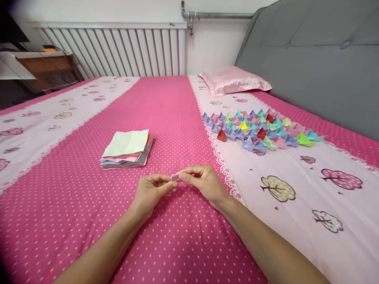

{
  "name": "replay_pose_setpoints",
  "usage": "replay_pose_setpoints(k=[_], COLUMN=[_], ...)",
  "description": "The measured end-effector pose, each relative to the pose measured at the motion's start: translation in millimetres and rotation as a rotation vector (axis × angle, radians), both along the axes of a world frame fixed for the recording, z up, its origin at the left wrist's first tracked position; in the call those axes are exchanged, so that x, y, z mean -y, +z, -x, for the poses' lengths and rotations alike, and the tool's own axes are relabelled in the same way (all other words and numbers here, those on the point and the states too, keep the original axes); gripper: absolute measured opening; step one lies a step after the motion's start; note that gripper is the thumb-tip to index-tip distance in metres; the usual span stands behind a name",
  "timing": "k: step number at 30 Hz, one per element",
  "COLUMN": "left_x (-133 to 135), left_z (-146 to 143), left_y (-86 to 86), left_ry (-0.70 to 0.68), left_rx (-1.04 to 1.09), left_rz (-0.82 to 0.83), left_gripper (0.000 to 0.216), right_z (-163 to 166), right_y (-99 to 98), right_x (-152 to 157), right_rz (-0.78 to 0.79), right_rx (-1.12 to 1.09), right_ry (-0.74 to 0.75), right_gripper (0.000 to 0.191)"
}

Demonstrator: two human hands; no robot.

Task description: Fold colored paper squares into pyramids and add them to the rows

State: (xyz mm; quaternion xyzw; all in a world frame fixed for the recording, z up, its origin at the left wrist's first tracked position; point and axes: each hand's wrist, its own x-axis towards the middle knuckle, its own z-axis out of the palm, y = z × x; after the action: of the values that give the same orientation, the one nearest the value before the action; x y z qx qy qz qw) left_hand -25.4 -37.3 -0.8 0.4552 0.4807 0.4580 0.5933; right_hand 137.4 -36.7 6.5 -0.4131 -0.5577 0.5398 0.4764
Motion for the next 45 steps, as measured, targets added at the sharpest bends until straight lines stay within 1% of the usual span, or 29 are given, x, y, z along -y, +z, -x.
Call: replay_pose_setpoints(k=[5, 8, 11, 13, 15, 17, 20, 23, 25, 28, 30, 33, 37, 39, 42, 45], left_x=[2.6, 4.2, 4.6, 4.2, 3.7, 3.2, 3.2, 3.9, 4.6, 5.8, 6.7, 7.9, 7.7, 6.9, 5.7, 4.1], left_z=[-1.8, -3.0, -2.9, -2.4, -1.8, -1.2, 0.1, 1.8, 2.6, 2.7, 1.7, -0.4, -2.7, -2.9, -1.9, 0.0], left_y=[3.0, 5.1, 5.9, 6.1, 5.7, 4.3, -0.8, -6.8, -8.5, -6.5, -4.1, -2.0, -1.4, -0.9, -0.7, -1.3], left_ry=[0.004, -0.016, -0.069, -0.094, -0.078, -0.042, -0.021, -0.019, -0.007, 0.002, -0.002, -0.022, -0.1, -0.119, -0.118, -0.075], left_rx=[0.051, 0.073, 0.07, 0.065, 0.053, 0.01, -0.113, -0.257, -0.313, -0.36, -0.377, -0.323, -0.159, -0.113, -0.119, -0.19], left_rz=[0.022, -0.001, -0.031, -0.033, -0.04, -0.083, -0.195, -0.316, -0.38, -0.452, -0.48, -0.446, -0.266, -0.224, -0.262, -0.336], left_gripper=[0.02, 0.021, 0.026, 0.027, 0.027, 0.025, 0.023, 0.019, 0.017, 0.013, 0.012, 0.013, 0.021, 0.025, 0.031, 0.023], right_z=[0.8, 2.2, 3.2, 3.6, 3.7, 3.4, 2.5, 1.3, 0.5, -0.7, -1.6, -2.5, -2.9, -3.0, -3.2, -3.2], right_y=[-3.1, -4.6, -6.1, -7.3, -8.2, -8.3, -6.8, -4.7, -3.8, -3.9, -5.2, -8.1, -10.2, -10.6, -11.9, -13.0], right_x=[-0.6, -0.5, -0.9, -1.3, -1.3, -0.7, 0.3, 0.3, 0.1, 0.0, 0.0, -0.3, -1.2, -1.3, -1.6, -2.3], right_rz=[0.033, 0.054, 0.053, 0.059, 0.049, 0.01, -0.079, -0.218, -0.319, -0.426, -0.453, -0.438, -0.393, -0.376, -0.36, -0.351], right_rx=[-0.09, -0.137, -0.165, -0.17, -0.153, -0.115, -0.005, 0.158, 0.242, 0.311, 0.323, 0.306, 0.252, 0.23, 0.221, 0.214], right_ry=[0.003, -0.047, -0.094, -0.078, -0.051, -0.032, -0.048, -0.103, -0.131, -0.162, -0.185, -0.196, -0.195, -0.197, -0.211, -0.213], right_gripper=[0.012, 0.01, 0.011, 0.012, 0.013, 0.017, 0.022, 0.014, 0.01, 0.008, 0.008, 0.008, 0.007, 0.007, 0.007, 0.007])
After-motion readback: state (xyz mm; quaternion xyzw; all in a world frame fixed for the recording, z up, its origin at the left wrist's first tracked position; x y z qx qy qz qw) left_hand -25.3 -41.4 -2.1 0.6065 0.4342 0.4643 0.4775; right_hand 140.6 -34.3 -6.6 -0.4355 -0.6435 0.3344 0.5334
